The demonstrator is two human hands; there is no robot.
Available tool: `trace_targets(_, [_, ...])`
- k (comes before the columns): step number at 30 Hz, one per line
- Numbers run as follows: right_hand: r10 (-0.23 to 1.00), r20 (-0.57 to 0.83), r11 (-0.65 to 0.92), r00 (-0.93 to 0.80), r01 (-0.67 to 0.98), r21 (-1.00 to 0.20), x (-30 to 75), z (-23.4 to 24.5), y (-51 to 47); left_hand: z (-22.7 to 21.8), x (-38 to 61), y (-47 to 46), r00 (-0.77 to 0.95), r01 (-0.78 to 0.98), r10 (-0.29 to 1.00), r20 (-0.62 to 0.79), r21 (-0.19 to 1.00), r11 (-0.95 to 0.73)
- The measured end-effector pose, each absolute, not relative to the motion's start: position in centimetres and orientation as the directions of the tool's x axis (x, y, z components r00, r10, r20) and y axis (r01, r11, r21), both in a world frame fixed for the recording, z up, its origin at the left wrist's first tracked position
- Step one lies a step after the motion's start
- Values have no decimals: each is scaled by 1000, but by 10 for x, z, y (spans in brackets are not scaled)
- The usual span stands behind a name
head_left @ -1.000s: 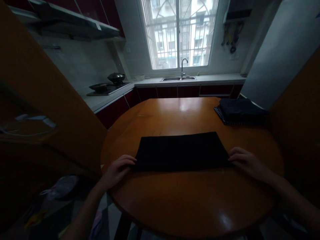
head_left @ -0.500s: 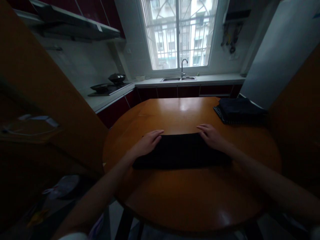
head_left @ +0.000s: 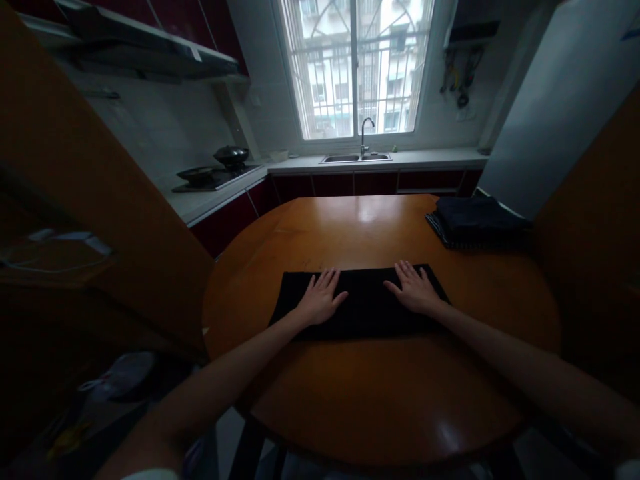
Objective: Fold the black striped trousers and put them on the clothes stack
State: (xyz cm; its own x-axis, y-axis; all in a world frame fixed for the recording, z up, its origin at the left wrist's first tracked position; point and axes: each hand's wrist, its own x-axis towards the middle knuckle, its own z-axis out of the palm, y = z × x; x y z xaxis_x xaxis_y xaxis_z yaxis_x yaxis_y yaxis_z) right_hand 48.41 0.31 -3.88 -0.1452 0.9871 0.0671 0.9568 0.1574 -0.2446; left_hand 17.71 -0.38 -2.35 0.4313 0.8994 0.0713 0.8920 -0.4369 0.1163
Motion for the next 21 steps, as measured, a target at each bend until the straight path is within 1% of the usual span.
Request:
trace_targets(2, [994,72,92,-77,965,-244,503,-43,2,-23,152,-6,345,929,937,55,124,-349])
trace_targets(4, [996,80,45,-25,966,-253,516,-47,1,-25,127,-7,245,960,967,68,121,-251])
trace_targets(7, [997,73,27,-8,964,-263,527,-51,1,-27,93,-8,123,981,991,45,144,-128])
trace_targets(9, [998,66,9,9,964,-266,528,-48,1,-25,80,-7,81,983,997,6,163,-81])
trace_targets(10, [997,81,1,21,965,-264,526,-46,0,-23,76,-7,62,984,998,9,164,-63])
trace_targets(12, [988,155,28,13,966,-256,516,-37,-4,-14,79,-7,44,986,997,69,156,-54])
trace_targets(14, [966,243,148,-87,959,-244,498,-28,-11,-3,96,-8,85,984,983,163,141,-109])
trace_targets(16, [932,276,301,-235,925,-230,474,-20,-20,6,125,-10,204,964,956,208,126,-233])
trace_targets(18, [902,256,403,-346,888,-219,449,-16,-28,9,161,-14,346,921,916,202,113,-373])
trace_targets(21, [886,205,455,-416,867,-204,423,-20,-38,-2,207,-22,492,853,853,174,99,-513])
